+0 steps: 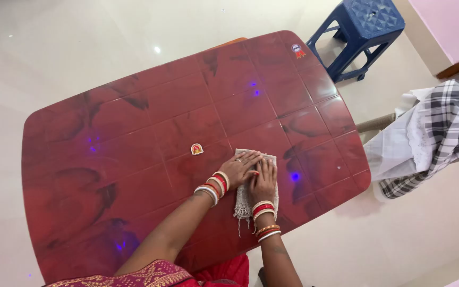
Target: The person wipes a table with a cloth, spreads a checkered fabric over it, and then wipes the fabric with the cloth.
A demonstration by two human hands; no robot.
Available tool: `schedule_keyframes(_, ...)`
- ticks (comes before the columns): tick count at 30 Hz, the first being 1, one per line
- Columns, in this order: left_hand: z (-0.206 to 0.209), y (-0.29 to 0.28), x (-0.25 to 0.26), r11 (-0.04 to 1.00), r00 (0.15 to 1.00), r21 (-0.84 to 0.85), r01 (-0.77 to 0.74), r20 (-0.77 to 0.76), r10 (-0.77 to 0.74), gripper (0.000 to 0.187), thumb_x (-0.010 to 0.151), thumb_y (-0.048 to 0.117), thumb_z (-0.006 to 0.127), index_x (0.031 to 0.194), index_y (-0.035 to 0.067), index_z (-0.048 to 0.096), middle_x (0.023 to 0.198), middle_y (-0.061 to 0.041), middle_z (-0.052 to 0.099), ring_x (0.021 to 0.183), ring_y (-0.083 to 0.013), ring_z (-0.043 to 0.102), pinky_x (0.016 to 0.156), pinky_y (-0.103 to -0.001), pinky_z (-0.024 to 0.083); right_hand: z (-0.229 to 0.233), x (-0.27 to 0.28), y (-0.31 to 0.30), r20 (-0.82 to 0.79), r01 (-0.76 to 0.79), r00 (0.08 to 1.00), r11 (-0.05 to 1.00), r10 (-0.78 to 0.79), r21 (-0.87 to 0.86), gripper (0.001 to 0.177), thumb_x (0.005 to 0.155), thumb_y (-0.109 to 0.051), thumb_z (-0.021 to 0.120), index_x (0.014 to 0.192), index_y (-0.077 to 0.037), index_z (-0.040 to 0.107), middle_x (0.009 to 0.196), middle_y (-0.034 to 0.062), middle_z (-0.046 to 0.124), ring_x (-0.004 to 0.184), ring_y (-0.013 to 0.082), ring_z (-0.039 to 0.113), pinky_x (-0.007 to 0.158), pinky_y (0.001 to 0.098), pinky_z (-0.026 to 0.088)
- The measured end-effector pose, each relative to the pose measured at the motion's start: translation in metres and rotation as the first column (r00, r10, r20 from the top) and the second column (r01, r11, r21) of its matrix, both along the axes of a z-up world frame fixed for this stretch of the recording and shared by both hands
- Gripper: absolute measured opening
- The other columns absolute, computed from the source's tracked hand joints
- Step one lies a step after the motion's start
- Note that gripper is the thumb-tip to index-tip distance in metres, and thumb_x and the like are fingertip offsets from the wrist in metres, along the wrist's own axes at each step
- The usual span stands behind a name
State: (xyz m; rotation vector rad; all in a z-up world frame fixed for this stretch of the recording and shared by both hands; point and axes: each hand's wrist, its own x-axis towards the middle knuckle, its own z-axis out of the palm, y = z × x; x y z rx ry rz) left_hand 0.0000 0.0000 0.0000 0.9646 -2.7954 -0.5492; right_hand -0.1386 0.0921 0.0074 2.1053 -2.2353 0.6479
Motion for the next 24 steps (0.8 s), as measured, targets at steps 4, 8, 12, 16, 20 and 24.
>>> schedule_keyframes(4, 0.015, -0.009, 0.016, 0.994, 0.994, -0.018, -0.109, -0.010, 0.109, 0.066, 0.108, 0.051, 0.025, 0.162, 0.013, 0.024, 0.168, -0.006, 0.027, 0.156, -0.0191, 0.021, 0.127, -0.040, 0.015, -0.005, 0.006, -0.028, -0.017, -0.111, 0.994, 0.993, 0.110, -0.033, 0.054, 0.107, -0.029, 0.044, 0.150, 0.003, 0.046, 0.161, 0.0193, 0.042, 0.155, 0.0334, 0.032, 0.130, 0.0477, 0.020)
schedule_keyframes(8, 0.020, -0.008, 0.037, 0.971, 0.969, 0.035, -0.238, -0.063, 0.240, 0.065, 0.108, 0.048, 0.021, 0.162, 0.013, 0.026, 0.169, -0.005, 0.028, 0.156, -0.0180, 0.021, 0.128, -0.039, 0.014, 0.013, 0.023, -0.044, -0.090, -0.221, 0.970, 0.974, 0.225, 0.054, 0.067, 0.099, -0.038, 0.049, 0.150, 0.005, 0.042, 0.161, 0.0228, 0.037, 0.154, 0.0333, 0.025, 0.128, 0.0477, 0.015)
schedule_keyframes(12, 0.021, -0.014, 0.045, 0.969, 0.970, 0.054, -0.241, -0.032, 0.243, 0.065, 0.109, 0.050, 0.020, 0.162, 0.012, 0.024, 0.169, -0.005, 0.027, 0.157, -0.0183, 0.019, 0.128, -0.039, 0.012, 0.034, 0.029, -0.052, -0.064, -0.289, 0.952, 0.948, 0.299, 0.136, 0.084, 0.096, -0.051, 0.048, 0.153, 0.008, 0.031, 0.162, 0.0254, 0.027, 0.154, 0.0339, 0.016, 0.125, 0.0474, 0.009)
schedule_keyframes(16, 0.022, -0.020, 0.044, 0.963, 0.972, 0.136, -0.233, -0.007, 0.236, 0.068, 0.108, 0.052, 0.018, 0.162, 0.011, 0.021, 0.169, -0.006, 0.024, 0.156, -0.0191, 0.017, 0.127, -0.039, 0.010, 0.033, 0.030, -0.053, -0.118, -0.272, 0.949, 0.949, 0.292, 0.158, 0.081, 0.099, -0.051, 0.043, 0.156, 0.004, 0.026, 0.165, 0.0225, 0.024, 0.156, 0.0325, 0.012, 0.127, 0.0471, 0.007)
schedule_keyframes(20, 0.022, -0.011, 0.040, 0.959, 0.964, 0.108, -0.263, -0.005, 0.265, 0.069, 0.107, 0.052, 0.017, 0.162, 0.011, 0.020, 0.169, -0.008, 0.021, 0.156, -0.0207, 0.014, 0.126, -0.040, 0.009, 0.024, 0.032, -0.055, -0.248, -0.247, 0.921, 0.943, 0.301, 0.224, 0.075, 0.102, -0.046, 0.038, 0.157, 0.004, 0.025, 0.166, 0.0204, 0.023, 0.156, 0.0317, 0.012, 0.127, 0.0468, 0.007)
schedule_keyframes(24, 0.024, 0.021, 0.060, 0.932, 0.942, 0.150, -0.330, -0.012, 0.336, 0.069, 0.107, 0.054, 0.022, 0.162, 0.011, 0.023, 0.170, -0.007, 0.022, 0.157, -0.0211, 0.014, 0.127, -0.040, 0.010, 0.015, 0.048, -0.042, -0.345, -0.234, 0.890, 0.948, 0.299, 0.217, 0.069, 0.102, -0.038, 0.038, 0.157, 0.002, 0.027, 0.167, 0.0172, 0.024, 0.157, 0.0294, 0.013, 0.128, 0.0453, 0.008)
